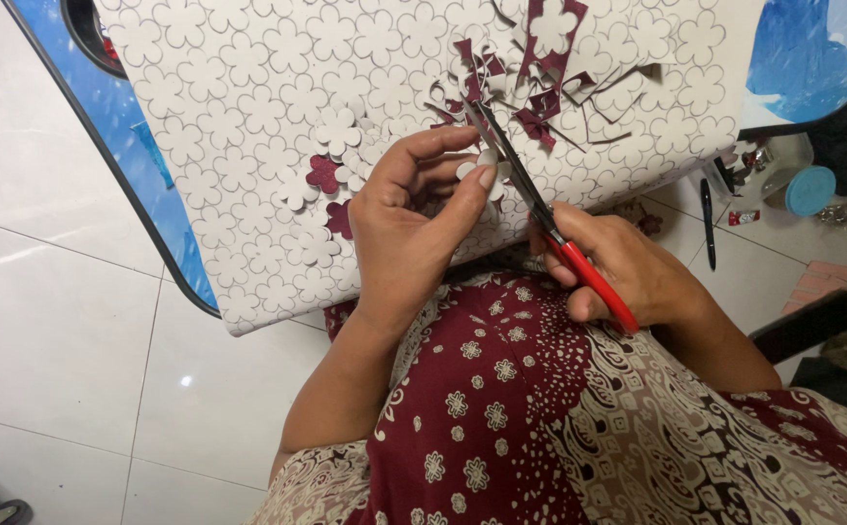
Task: The person sits with a board on their lap and uses red-handled scissors to trim white foam pieces into flower shapes, rotating each piece by hand to cut around the petals. Cut flowers are set on the board while maroon scraps accumulate, and the person occasionally moves scraps aside before cutting the next piece.
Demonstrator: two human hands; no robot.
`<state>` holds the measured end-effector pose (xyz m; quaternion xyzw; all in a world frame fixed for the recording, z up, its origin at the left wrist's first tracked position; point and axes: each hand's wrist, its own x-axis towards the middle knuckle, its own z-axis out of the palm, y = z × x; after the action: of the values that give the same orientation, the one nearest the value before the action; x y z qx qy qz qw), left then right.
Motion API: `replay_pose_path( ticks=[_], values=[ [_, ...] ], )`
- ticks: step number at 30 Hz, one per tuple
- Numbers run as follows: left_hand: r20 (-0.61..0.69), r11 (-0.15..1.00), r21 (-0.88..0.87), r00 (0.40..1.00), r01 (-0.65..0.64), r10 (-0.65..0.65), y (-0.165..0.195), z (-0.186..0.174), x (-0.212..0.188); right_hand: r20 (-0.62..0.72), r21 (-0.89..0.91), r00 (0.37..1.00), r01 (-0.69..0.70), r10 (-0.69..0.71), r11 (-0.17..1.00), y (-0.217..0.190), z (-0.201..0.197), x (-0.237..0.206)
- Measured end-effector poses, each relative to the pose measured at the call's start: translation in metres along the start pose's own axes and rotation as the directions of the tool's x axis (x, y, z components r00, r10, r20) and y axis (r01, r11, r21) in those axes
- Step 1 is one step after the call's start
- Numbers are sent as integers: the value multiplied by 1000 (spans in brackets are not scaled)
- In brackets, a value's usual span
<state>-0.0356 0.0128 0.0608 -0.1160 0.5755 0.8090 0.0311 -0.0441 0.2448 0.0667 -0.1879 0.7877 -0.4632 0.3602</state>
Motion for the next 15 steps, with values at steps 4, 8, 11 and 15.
replay_pose_path(
  ticks=[4, 8, 11, 15],
  values=[
    [-3, 1000, -4, 1000, 14, -14, 0, 0, 1, -4, 5, 1000, -8, 8, 1000, 3, 0, -1],
    [-15, 1000, 22, 1000, 11, -11, 0, 0, 2, -7, -1, 1000, -13, 13, 1000, 4, -1, -1],
    [-17, 1000, 19, 1000, 11, -11, -1, -1, 2, -14, 0, 999, -31, 31, 1000, 5, -2, -3],
    [-14, 999, 34, 1000, -21, 22, -8, -4, 3, -24, -5, 999, -43, 43, 999, 11, -2, -3]
  ],
)
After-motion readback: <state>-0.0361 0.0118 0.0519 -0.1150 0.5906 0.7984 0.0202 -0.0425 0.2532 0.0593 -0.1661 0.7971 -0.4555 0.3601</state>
